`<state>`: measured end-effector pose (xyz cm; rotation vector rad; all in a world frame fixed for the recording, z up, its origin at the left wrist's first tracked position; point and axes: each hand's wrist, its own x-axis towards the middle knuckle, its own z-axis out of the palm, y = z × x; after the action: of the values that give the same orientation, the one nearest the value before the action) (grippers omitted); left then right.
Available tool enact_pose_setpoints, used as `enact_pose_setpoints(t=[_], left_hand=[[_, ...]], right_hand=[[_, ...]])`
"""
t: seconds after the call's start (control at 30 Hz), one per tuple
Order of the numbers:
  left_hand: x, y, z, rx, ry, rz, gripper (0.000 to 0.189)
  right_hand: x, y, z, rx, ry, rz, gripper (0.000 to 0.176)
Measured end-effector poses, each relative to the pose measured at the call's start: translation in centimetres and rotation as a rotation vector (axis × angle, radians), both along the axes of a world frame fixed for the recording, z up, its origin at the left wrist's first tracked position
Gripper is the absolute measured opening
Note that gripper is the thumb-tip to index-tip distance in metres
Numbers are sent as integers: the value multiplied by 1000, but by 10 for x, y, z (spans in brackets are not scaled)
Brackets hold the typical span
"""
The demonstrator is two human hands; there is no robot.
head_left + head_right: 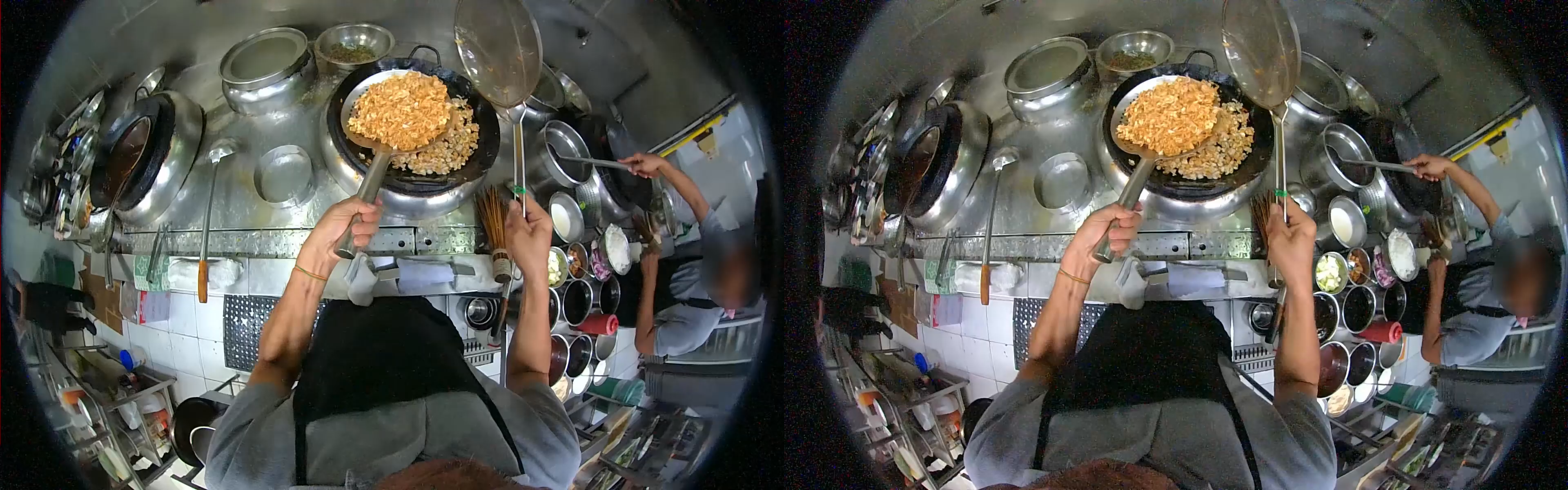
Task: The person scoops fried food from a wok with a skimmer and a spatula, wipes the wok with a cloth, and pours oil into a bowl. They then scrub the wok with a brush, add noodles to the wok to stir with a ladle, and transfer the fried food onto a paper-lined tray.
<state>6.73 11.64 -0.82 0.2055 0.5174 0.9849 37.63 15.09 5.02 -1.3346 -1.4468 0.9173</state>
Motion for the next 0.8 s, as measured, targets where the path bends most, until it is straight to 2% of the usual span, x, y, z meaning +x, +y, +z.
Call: enact_pose_setpoints(t=[0.03,0.07,0.17,0.23,0.3,0.43,0.57,0.63,0.7,0.8], left_hand=[[0,3,-4,-10,3,-11,15],[2,8,-9,-23,44,14,15],[9,26,-21,-23,24,26,16],[10,21,-17,19,3,-33,15],[11,24,-14,45,-4,-13,15],[11,37,-1,-1,-82,-16,13],[2,36,-3,-28,-121,-51,9],[-5,41,-3,-32,-168,-25,9],[-8,45,-3,-78,-133,-29,7],[-13,47,-4,-80,-161,-88,12]], right_hand=[[-2,-10,10,-86,134,8,13],[-8,-15,25,-156,86,25,12],[-13,-2,8,-181,26,102,15],[-14,5,-2,-108,-29,127,18],[-17,-1,-11,52,-8,6,20],[-26,-7,13,-306,200,75,23],[-11,-14,-1,-239,96,140,19],[-12,-31,11,-165,97,35,17],[-13,-39,22,-249,111,52,14],[-27,-32,11,-431,102,231,15]])
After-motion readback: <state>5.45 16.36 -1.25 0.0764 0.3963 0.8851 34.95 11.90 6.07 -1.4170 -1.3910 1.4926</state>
